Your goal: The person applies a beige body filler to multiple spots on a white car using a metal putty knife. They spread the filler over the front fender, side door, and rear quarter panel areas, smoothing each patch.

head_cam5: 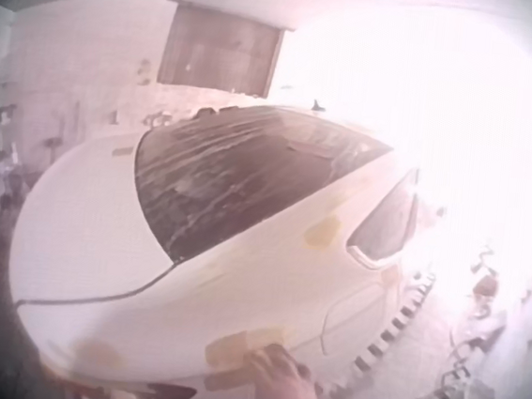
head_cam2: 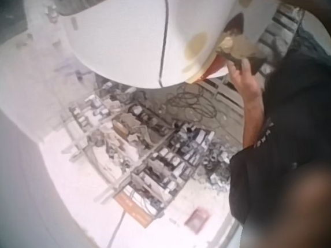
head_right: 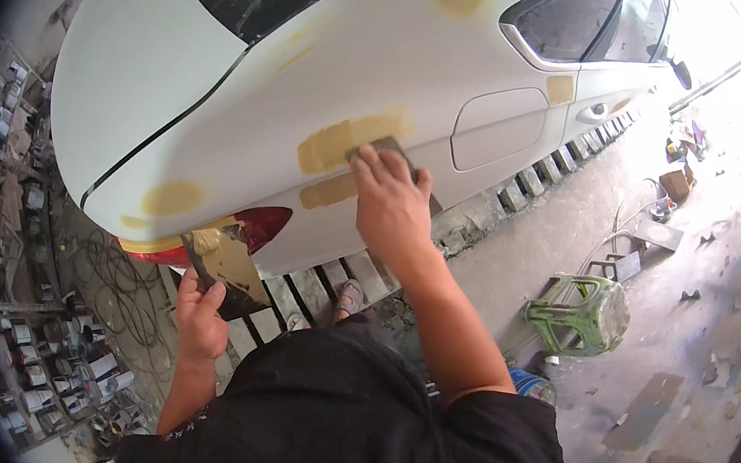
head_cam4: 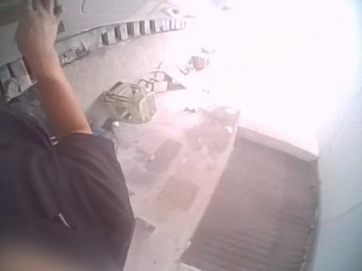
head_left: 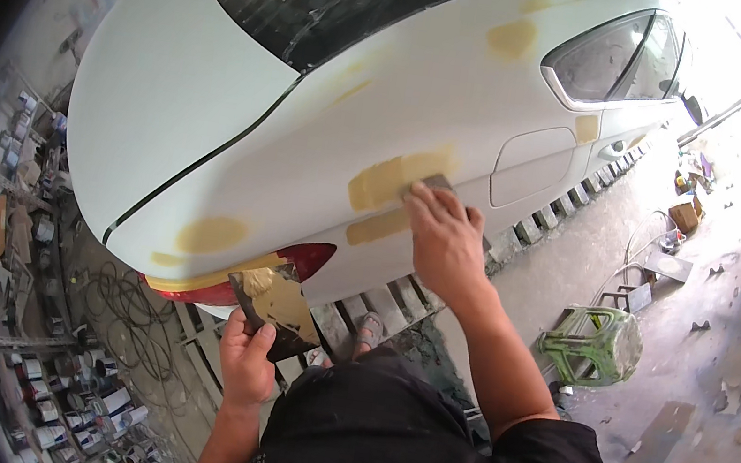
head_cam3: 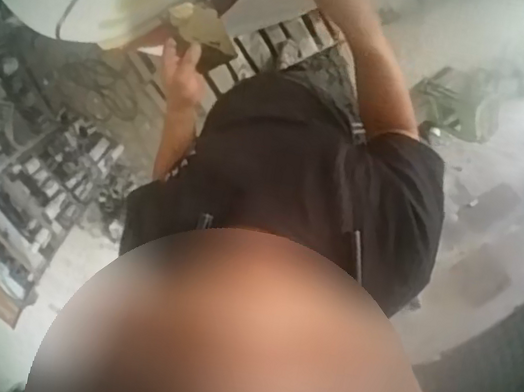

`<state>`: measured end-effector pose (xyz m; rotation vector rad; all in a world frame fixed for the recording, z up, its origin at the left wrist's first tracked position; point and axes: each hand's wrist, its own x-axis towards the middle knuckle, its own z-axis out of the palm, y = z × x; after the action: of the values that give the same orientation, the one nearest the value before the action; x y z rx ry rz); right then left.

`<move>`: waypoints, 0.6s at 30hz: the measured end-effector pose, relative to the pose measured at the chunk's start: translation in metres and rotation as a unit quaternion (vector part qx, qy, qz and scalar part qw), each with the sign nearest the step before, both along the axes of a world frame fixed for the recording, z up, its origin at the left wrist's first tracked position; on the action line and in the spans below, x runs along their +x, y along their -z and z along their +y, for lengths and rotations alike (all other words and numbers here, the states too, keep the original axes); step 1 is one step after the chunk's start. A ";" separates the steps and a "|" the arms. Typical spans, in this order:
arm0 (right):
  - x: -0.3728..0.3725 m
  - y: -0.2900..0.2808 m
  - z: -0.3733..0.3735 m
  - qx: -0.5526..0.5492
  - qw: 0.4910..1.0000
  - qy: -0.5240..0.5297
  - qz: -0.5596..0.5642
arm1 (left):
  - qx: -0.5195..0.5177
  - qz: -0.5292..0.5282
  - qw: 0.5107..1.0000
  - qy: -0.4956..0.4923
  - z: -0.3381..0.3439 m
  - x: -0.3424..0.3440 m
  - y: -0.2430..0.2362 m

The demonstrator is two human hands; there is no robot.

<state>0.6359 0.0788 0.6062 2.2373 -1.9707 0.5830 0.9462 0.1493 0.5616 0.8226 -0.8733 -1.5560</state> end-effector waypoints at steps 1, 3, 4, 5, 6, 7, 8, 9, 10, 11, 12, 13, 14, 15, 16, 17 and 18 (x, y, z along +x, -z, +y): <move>-0.006 -0.004 -0.007 -0.031 0.999 0.001 -0.009 | -0.002 -0.003 1.000 0.004 0.000 -0.001 -0.001; -0.012 -0.010 -0.024 -0.022 1.000 0.006 -0.011 | 0.004 0.001 1.000 0.007 -0.001 -0.003 -0.002; -0.011 -0.011 -0.032 -0.023 1.000 0.005 -0.009 | 0.006 0.003 1.000 0.007 -0.001 -0.004 -0.003; -0.010 -0.012 -0.037 -0.015 1.000 0.011 -0.006 | 0.006 0.001 1.000 0.005 -0.001 -0.004 -0.003; -0.006 -0.010 -0.039 -0.010 1.000 0.000 -0.012 | 0.008 -0.001 1.000 0.003 0.001 -0.005 -0.003; -0.001 -0.007 -0.038 0.003 1.000 -0.003 -0.017 | 0.008 -0.003 1.000 0.000 0.000 -0.005 -0.003; 0.002 -0.005 -0.035 0.009 1.000 -0.013 -0.021 | 0.004 -0.002 1.000 -0.002 0.000 -0.006 -0.003; 0.004 -0.003 -0.031 0.029 0.999 -0.011 -0.017 | 0.001 -0.002 1.000 -0.003 0.000 -0.006 -0.002; 0.005 -0.001 -0.026 0.042 0.999 -0.014 -0.012 | -0.001 -0.002 1.000 -0.004 0.000 -0.006 -0.002; 0.005 0.001 -0.020 0.032 0.999 -0.022 -0.008 | 0.004 -0.004 1.000 -0.005 0.000 -0.006 -0.002; 0.003 0.000 -0.014 0.053 0.998 -0.027 -0.018 | 0.004 -0.004 1.000 -0.007 -0.001 -0.007 -0.002; -0.001 -0.003 -0.011 0.061 0.998 -0.013 -0.010 | 0.004 -0.003 1.000 -0.011 -0.002 -0.007 -0.001; -0.004 -0.006 -0.010 0.055 0.998 -0.006 -0.005 | 0.003 -0.001 1.000 -0.009 -0.002 -0.007 -0.001; -0.005 -0.009 -0.010 0.090 0.996 0.015 0.003 | 0.002 0.000 1.000 -0.007 -0.002 -0.007 -0.002; -0.006 -0.013 -0.014 0.037 0.999 -0.002 -0.009 | 0.002 0.001 1.000 -0.005 -0.003 -0.007 -0.002; -0.005 -0.018 -0.020 0.028 0.999 -0.006 -0.020 | 0.000 0.001 1.000 -0.003 -0.003 -0.008 -0.002; -0.002 -0.021 -0.024 0.026 0.999 0.000 -0.028 | 0.000 0.000 1.000 0.000 -0.004 -0.008 -0.002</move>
<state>0.6340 0.0545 0.6270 2.2755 -2.0355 0.6069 0.9380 0.1458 0.5633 0.8230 -0.8741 -1.5552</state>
